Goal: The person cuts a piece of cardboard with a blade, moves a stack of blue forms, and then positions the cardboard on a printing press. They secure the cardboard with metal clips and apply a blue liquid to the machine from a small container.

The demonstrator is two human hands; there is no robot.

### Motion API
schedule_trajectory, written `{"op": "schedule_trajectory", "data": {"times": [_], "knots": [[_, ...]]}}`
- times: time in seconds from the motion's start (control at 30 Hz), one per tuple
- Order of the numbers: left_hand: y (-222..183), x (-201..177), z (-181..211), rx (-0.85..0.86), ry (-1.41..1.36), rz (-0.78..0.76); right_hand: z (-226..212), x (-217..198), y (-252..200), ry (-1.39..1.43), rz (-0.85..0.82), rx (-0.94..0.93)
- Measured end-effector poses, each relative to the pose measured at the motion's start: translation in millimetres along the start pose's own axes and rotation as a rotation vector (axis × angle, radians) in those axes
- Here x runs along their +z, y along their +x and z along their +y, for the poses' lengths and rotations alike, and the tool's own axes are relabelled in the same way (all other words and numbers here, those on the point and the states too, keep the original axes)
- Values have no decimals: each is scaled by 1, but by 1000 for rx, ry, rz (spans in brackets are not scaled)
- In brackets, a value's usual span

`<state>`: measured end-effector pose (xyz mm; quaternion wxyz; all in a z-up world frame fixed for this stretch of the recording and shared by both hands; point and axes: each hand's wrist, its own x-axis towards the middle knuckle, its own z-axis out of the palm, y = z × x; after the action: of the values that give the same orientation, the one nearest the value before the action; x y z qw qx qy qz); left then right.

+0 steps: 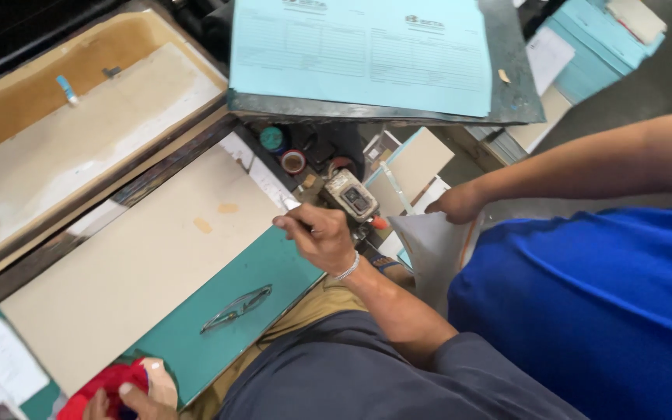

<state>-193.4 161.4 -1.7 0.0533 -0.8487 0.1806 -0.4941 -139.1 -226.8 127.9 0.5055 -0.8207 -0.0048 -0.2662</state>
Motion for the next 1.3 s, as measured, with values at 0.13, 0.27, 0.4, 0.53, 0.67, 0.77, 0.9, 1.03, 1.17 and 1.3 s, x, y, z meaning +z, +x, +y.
{"op": "schedule_trajectory", "data": {"times": [0.13, 0.27, 0.4, 0.53, 0.67, 0.77, 0.9, 1.03, 1.17, 1.3], "knots": [[-20, -16, 12, -580, -219, -16, 9, 0, 3, -47, -23, 19], [-7, -29, 17, -746, -270, -201, -5, -1, 14, 26, 82, -82], [5, -29, 18, -768, -337, -168, -23, -3, 23, -93, 99, -195], [5, -30, 16, -755, -350, -180, -18, 3, 20, -53, 84, -161], [11, -30, 18, -767, -345, -188, -18, 10, 18, -11, 72, -151], [15, -32, 18, -769, -351, -194, -20, 12, 16, -8, 59, -153], [16, -31, 18, -772, -345, -186, -26, 12, 19, -3, 46, -154], [22, -29, 19, -794, -341, -181, -18, 11, 19, 1, 27, -202], [24, -32, 19, -781, -349, -167, -6, 10, 17, 4, 17, -82], [28, -34, 17, -769, -374, -164, -8, 11, 23, 18, 58, -91]]}}
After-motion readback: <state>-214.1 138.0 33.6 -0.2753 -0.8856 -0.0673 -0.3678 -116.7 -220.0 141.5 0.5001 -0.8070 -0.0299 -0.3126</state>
